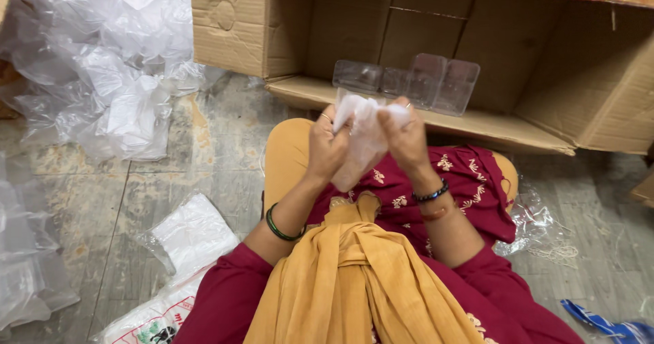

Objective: The person sits on the floor in front of an open cardboard box and packs clear plastic containers. They take each container, slip it into a clear plastic bag, twist the bag closed, and place the bagged container into the box, repeating this for multiple containers.

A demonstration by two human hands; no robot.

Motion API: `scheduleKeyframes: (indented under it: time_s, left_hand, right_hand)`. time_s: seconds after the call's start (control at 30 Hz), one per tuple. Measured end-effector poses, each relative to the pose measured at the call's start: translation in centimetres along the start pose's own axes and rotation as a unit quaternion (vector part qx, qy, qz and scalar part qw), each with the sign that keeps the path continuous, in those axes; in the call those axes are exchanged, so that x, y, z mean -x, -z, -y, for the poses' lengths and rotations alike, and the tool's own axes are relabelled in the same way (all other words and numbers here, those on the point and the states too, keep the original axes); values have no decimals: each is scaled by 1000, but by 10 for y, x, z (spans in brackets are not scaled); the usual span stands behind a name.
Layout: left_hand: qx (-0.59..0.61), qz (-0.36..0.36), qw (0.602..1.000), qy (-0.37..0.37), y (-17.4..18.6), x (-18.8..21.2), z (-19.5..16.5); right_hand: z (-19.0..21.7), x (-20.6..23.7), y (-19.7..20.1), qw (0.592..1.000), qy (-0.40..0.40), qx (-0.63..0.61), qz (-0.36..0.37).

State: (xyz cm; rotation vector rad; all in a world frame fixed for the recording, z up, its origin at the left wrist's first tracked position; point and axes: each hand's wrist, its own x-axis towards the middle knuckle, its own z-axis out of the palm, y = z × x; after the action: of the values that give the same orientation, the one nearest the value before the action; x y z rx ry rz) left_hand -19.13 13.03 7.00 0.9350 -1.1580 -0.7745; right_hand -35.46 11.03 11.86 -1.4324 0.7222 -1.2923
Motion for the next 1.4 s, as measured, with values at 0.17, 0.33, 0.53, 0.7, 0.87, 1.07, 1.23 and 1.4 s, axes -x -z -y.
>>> scheduleKeyframes:
  time_s: [0.17, 0.33, 0.53, 0.7, 0.87, 1.07, 1.23, 1.4]
  left_hand:
    - [375, 28, 920, 110, -14, 2, 37]
    - [236, -42, 956, 172, -16, 12, 49]
    - [435, -6, 874, 217, -7, 16, 33]
    - [314, 67, 886, 335, -15, 5, 6]
    - [322, 24, 897, 302, -26, -3, -17]
    - [182, 0, 956, 231, -29, -2, -7]
    - [174, 52, 964, 192, -32, -6, 3]
    - [200, 126, 947, 218, -26, -14, -5]
  right_hand:
    - [10, 23, -39, 931, 254, 258, 43]
    - [-25, 18, -37, 927, 200, 317, -8]
    - [-32, 15, -30, 917, 262, 300, -14]
    - [-19, 5, 6, 988, 42, 114, -95]
    - [-6, 15, 18, 989, -103, -25, -101]
    - [-2, 14, 36, 995, -53, 18, -82]
    - [-22, 15, 44, 997, -43, 0, -67]
    - [-26, 9, 50, 993, -48, 3, -103]
